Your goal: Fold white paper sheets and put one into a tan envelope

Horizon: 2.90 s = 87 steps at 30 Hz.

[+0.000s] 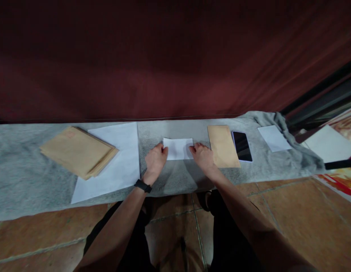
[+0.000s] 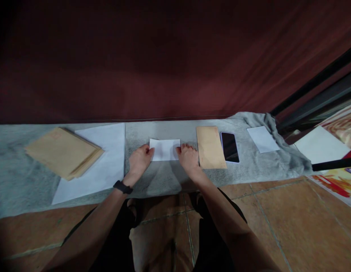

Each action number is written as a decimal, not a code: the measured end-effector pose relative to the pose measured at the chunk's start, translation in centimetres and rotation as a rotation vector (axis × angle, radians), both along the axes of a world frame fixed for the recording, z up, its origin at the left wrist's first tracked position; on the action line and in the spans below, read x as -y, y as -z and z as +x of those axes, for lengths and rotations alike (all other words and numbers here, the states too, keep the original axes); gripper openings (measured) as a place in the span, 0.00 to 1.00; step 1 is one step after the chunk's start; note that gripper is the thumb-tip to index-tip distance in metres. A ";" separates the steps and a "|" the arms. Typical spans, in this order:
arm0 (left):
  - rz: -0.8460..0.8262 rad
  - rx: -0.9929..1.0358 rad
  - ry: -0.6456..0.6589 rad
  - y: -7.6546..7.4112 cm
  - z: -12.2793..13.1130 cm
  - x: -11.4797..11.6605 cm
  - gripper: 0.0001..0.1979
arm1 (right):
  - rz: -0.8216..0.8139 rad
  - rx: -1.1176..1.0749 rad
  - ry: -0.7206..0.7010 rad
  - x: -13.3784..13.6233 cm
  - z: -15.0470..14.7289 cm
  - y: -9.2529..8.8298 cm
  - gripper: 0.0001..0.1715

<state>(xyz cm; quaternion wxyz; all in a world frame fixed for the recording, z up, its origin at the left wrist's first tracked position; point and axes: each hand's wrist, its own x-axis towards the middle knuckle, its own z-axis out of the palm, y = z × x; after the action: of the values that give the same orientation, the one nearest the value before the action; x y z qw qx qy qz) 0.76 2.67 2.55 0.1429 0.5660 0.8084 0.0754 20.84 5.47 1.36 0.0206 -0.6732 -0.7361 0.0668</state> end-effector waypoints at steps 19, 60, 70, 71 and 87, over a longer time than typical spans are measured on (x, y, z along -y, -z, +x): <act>0.036 -0.119 0.062 0.5 0.9 0.5 0.18 | 0.097 -0.227 -0.375 2.9 -4.0 3.3 0.33; 0.224 -0.134 0.501 4.7 2.4 1.1 0.35 | 0.168 -0.057 -0.207 -0.1 0.4 4.5 0.35; 0.192 -0.085 0.484 4.5 2.2 0.9 0.32 | 0.172 -0.235 -0.324 1.0 -1.1 3.7 0.34; 0.200 -0.073 0.488 4.5 2.2 0.9 0.31 | 0.145 -0.259 -0.377 1.4 -1.5 3.7 0.33; 0.239 -0.123 0.383 4.9 1.1 0.6 0.33 | 0.175 -0.187 -0.374 1.8 -1.4 4.5 0.34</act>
<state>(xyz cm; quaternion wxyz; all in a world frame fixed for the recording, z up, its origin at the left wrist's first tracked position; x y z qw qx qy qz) 1.89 2.11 -2.34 0.0370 0.7256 0.6787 0.1073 19.46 3.66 -3.12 0.1342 -0.5115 -0.8461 0.0673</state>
